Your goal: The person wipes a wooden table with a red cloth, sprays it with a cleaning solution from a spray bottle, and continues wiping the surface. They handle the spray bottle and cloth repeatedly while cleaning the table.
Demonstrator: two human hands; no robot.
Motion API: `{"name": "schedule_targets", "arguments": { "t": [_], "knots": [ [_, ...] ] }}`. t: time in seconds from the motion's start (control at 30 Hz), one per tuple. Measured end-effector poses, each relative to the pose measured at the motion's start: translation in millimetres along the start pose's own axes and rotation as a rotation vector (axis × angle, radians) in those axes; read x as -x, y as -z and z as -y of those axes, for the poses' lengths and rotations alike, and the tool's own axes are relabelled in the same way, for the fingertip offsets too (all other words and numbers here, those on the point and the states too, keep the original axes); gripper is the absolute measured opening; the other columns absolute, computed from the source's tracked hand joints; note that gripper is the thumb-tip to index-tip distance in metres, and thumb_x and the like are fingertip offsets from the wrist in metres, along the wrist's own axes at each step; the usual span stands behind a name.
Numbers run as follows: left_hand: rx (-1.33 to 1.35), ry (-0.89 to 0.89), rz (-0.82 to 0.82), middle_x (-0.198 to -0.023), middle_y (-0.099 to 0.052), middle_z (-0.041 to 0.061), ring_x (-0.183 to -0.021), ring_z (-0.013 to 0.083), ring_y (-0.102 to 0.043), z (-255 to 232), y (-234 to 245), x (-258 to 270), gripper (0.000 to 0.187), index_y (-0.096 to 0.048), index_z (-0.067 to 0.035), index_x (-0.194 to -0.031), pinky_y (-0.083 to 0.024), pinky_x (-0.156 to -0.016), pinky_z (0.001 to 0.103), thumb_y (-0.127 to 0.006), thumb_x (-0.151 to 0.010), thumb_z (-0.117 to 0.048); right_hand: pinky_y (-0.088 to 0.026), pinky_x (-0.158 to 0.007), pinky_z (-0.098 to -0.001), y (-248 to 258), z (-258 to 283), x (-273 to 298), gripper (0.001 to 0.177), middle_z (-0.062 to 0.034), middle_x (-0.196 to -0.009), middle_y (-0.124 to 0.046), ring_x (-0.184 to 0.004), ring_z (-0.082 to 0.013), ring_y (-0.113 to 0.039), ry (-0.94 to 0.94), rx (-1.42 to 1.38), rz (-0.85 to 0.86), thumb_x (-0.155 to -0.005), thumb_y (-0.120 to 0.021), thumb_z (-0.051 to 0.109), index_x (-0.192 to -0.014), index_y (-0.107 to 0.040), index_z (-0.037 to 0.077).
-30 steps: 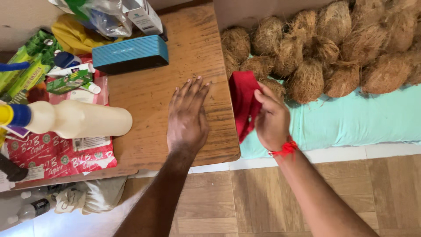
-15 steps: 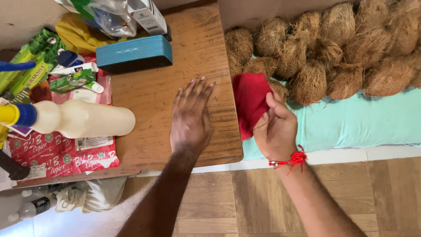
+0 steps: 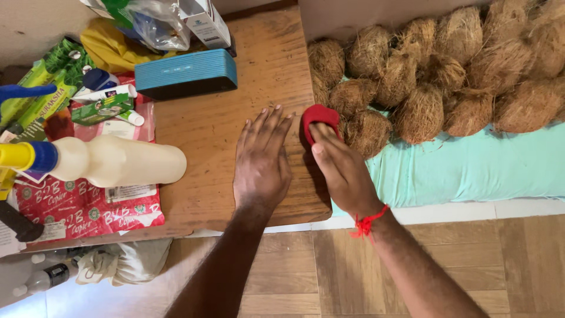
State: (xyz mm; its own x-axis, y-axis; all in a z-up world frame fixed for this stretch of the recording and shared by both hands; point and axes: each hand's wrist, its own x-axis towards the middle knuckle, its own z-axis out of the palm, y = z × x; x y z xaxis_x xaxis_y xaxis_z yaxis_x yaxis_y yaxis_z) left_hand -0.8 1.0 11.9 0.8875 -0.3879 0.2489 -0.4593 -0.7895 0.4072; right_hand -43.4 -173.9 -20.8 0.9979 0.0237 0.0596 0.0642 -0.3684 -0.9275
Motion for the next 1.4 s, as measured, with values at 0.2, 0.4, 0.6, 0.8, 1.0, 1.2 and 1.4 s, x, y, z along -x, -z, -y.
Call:
{"name": "schedule_targets", "arguments": {
  "t": [0.2,0.4,0.6,0.8,1.0,1.2,1.4],
  "knots": [
    [-0.009,0.004,0.001,-0.154,-0.054,0.012,-0.147,0.0302,-0.045,0.0,-2.7,1.3,0.053,-0.06,-0.008,-0.142,-0.03,-0.125,0.051,-0.057,-0.091,0.004,-0.033,-0.122,-0.0427,-3.1,-6.2,-34.7,0.059,-0.031,-0.152,-0.05,-0.148,-0.0407,-0.044,0.04,0.026,-0.037,-0.112,-0.034,0.038,-0.146,-0.052,-0.007],
    [-0.001,0.007,0.016,-0.155,-0.053,0.011,-0.148,0.0294,-0.044,-3.0,-0.2,-1.3,0.056,-0.058,-0.009,-0.143,-0.029,-0.126,0.051,-0.055,-0.088,0.004,-0.037,-0.12,-0.0424,-6.4,-4.6,-31.0,0.051,-0.0306,-0.148,-0.055,-0.146,-0.0401,-0.048,0.023,0.003,-0.08,-0.11,-0.045,0.035,-0.138,-0.061,-0.005],
    [0.005,0.002,0.02,-0.155,-0.051,0.012,-0.149,0.0306,-0.043,-6.6,4.9,-4.6,0.056,-0.057,-0.009,-0.143,-0.027,-0.126,0.051,-0.055,-0.088,0.001,-0.044,-0.115,-0.0409,-0.1,-6.6,-25.4,0.039,-0.0285,-0.141,-0.061,-0.139,-0.0384,-0.056,0.05,-0.002,-0.099,-0.103,-0.061,0.023,-0.133,-0.066,-0.002],
    [-0.007,0.013,0.033,-0.154,-0.052,0.014,-0.149,0.0311,-0.042,-7.9,5.9,-8.9,0.051,-0.056,-0.007,-0.142,-0.027,-0.126,0.052,-0.054,-0.091,-0.001,-0.048,-0.112,-0.0411,1.1,-6.4,-43.6,0.034,-0.0276,-0.137,-0.063,-0.134,-0.0397,-0.059,0.165,0.103,-0.104,-0.103,-0.06,0.014,-0.133,-0.063,-0.002],
    [0.003,0.029,0.042,-0.153,-0.052,0.013,-0.147,0.0307,-0.043,-8.5,5.8,-11.0,0.051,-0.057,-0.009,-0.141,-0.029,-0.124,0.052,-0.054,-0.09,-0.002,-0.046,-0.112,-0.0428,2.7,-13.5,-72.5,0.037,-0.0287,-0.144,-0.056,-0.137,-0.0417,-0.054,0.179,0.15,-0.055,-0.102,-0.06,0.009,-0.137,-0.058,-0.003],
    [0.004,0.032,0.019,-0.152,-0.053,0.012,-0.147,0.0303,-0.044,-9.6,7.5,-10.3,0.047,-0.058,-0.009,-0.139,-0.029,-0.124,0.052,-0.053,-0.093,-0.003,-0.046,-0.113,-0.0425,-0.8,-16.7,-70.3,0.039,-0.0278,-0.144,-0.056,-0.137,-0.0415,-0.053,0.183,0.18,-0.072,-0.101,-0.06,0.006,-0.139,-0.057,-0.002],
    [0.011,0.035,0.011,-0.151,-0.053,0.013,-0.146,0.0308,-0.044,-11.7,10.2,-9.2,0.041,-0.058,-0.006,-0.134,-0.029,-0.124,0.052,-0.053,-0.094,-0.004,-0.047,-0.112,-0.0419,-2.5,-12.6,-70.9,0.038,-0.0275,-0.144,-0.057,-0.137,-0.0417,-0.053,0.168,0.178,-0.09,-0.1,-0.059,0.005,-0.138,-0.057,-0.001]
  ]
}}
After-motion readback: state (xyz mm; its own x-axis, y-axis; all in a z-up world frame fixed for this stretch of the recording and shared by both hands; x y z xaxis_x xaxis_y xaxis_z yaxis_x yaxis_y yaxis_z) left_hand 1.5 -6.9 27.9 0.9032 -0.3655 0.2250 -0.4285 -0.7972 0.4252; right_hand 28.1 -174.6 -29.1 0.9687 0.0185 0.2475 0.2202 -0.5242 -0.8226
